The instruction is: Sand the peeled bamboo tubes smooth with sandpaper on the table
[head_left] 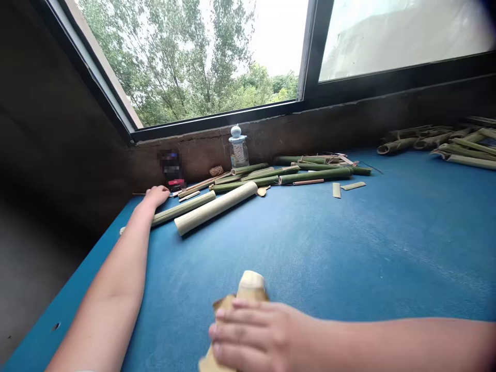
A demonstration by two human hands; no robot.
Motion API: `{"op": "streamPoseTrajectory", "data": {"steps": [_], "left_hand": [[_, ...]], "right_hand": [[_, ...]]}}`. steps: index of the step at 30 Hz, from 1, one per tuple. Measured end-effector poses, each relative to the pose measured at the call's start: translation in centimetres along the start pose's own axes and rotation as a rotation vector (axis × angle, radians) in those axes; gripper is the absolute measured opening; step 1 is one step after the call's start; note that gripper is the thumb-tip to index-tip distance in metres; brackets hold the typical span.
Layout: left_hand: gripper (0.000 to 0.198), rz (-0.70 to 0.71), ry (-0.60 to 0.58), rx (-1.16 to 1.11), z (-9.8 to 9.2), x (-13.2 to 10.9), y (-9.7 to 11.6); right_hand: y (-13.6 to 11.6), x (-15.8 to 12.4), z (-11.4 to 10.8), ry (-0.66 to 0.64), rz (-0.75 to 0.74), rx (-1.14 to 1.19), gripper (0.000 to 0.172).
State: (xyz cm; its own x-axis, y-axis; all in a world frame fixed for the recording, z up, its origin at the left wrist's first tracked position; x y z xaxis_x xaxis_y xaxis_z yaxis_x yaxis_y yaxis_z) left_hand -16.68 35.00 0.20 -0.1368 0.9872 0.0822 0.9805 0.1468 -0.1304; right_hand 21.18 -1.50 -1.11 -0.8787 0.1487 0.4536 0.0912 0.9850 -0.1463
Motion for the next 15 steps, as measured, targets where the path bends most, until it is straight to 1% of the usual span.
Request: {"op": "streamPoseTrajectory", "data": {"steps": [3,5,7,8,9,10,12,13,14,15], "left_hand": [[0.049,-0.011,0.019,-0.007,0.4,0.2,-0.3],[0.049,-0.02,0.025,-0.019,0.7,0.3,-0.4],[0.049,-0.03,0.024,-0.033,1.0,0.5,-0.6],[0.049,-0.034,0.025,-0.04,1.1,0.7,-0.7],[0.049,-0.035,0.025,-0.046,1.2,0.8,-0.8],[0.049,-0.035,0.023,-0.051,1.3,0.9,-0.8],[0.048,-0.031,0.019,-0.066,1.4,1.3,-1.0],[0.048,-0.032,0.017,-0.078,1.5,1.4,-1.0],[0.048,-0.036,0.016,-0.093,1.6,1.5,-1.1],[0.048,-0.042,0.017,-0.113,1.7,1.6,-1.3]], "right_hand": [[3.3,-0.1,-1.1,0.034,0.151,0.173,0.041],[5.2,-0.3,-1.5,0.045,0.252,0.205,0.044],[6.0,-0.4,-1.8,0.069,0.398,0.174,0.044],[5.7,-0.4,-1.9,0.092,0.445,0.166,0.043],[5.0,-0.2,-1.9,0.103,0.444,0.174,0.043],[4.1,0.1,-1.8,0.1,0.396,0.198,0.043],[2.2,0.6,-1.4,0.019,0.182,0.276,0.043],[1.8,0.8,-1.2,-0.01,0.097,0.293,0.043],[2.1,0.8,-1.1,-0.01,0.102,0.292,0.042],[3.0,0.6,-1.3,0.055,0.183,0.271,0.041]]}}
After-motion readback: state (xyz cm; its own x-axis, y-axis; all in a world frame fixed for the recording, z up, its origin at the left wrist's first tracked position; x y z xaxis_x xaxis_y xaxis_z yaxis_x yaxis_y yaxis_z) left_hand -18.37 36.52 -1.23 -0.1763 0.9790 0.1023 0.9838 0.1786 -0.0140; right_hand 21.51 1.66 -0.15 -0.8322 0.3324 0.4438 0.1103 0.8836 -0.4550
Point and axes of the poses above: each hand's wrist, its own x-axis towards the middle knuckle, its own z-axis out of the palm, y = z × x, the point moved 2 cm from there along x, towards the middle knuckle, and after that the axes turned 5 degrees about x, right-handed, at the moved point
